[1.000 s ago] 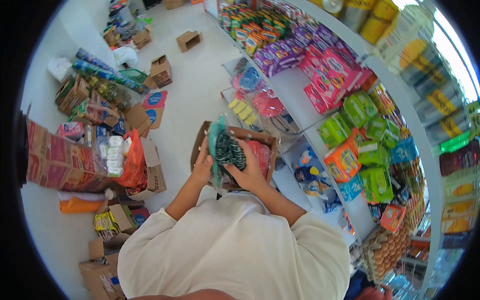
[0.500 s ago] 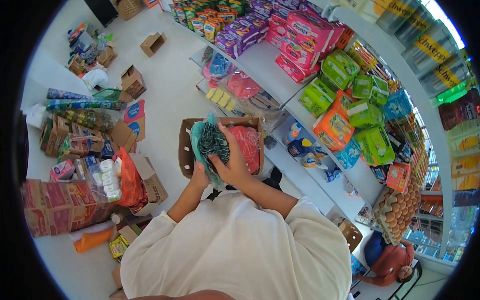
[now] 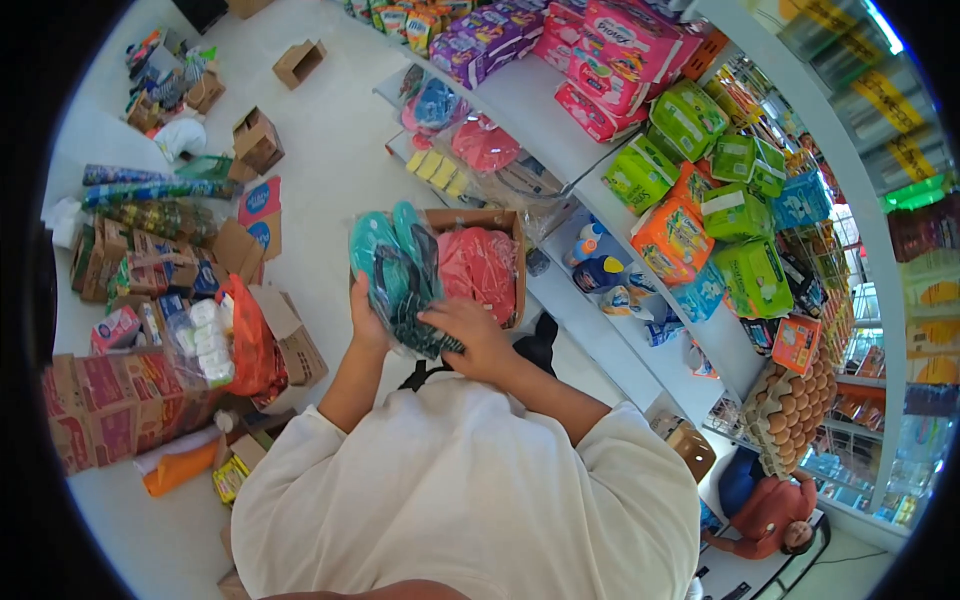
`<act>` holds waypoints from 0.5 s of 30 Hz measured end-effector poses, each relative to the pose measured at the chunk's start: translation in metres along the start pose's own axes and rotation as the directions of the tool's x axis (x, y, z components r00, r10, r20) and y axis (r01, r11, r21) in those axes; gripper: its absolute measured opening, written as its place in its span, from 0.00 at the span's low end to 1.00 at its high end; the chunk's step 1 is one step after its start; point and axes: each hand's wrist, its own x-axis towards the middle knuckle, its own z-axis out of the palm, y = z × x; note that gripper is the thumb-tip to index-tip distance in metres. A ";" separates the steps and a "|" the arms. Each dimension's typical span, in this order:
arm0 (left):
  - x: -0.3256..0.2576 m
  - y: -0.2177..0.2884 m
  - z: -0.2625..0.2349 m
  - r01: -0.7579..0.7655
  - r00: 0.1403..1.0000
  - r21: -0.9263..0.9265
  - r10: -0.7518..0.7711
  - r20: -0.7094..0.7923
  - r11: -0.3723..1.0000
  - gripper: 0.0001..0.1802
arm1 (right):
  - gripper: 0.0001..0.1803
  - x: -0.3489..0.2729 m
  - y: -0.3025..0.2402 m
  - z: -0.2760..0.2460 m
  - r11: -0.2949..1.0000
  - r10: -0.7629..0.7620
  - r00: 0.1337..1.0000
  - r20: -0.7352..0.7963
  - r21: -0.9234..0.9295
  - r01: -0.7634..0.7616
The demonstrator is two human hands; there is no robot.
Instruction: Sorting and inspecting pairs of sandals inside a cardboard box.
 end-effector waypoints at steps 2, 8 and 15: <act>-0.004 -0.002 -0.012 0.035 0.996 -0.006 -0.035 0.081 0.999 0.35 | 0.35 0.009 0.000 -0.008 0.998 -0.046 0.990 -0.136 0.025 0.050; -0.014 -0.037 -0.016 -0.106 0.990 0.180 0.087 0.111 0.978 0.37 | 0.36 0.070 -0.021 -0.017 0.988 -0.132 0.947 -0.293 -0.114 0.102; -0.010 0.012 0.004 -0.143 0.988 -0.125 0.135 -0.072 0.982 0.39 | 0.33 0.038 -0.018 0.011 0.992 -0.092 0.995 0.028 0.085 0.090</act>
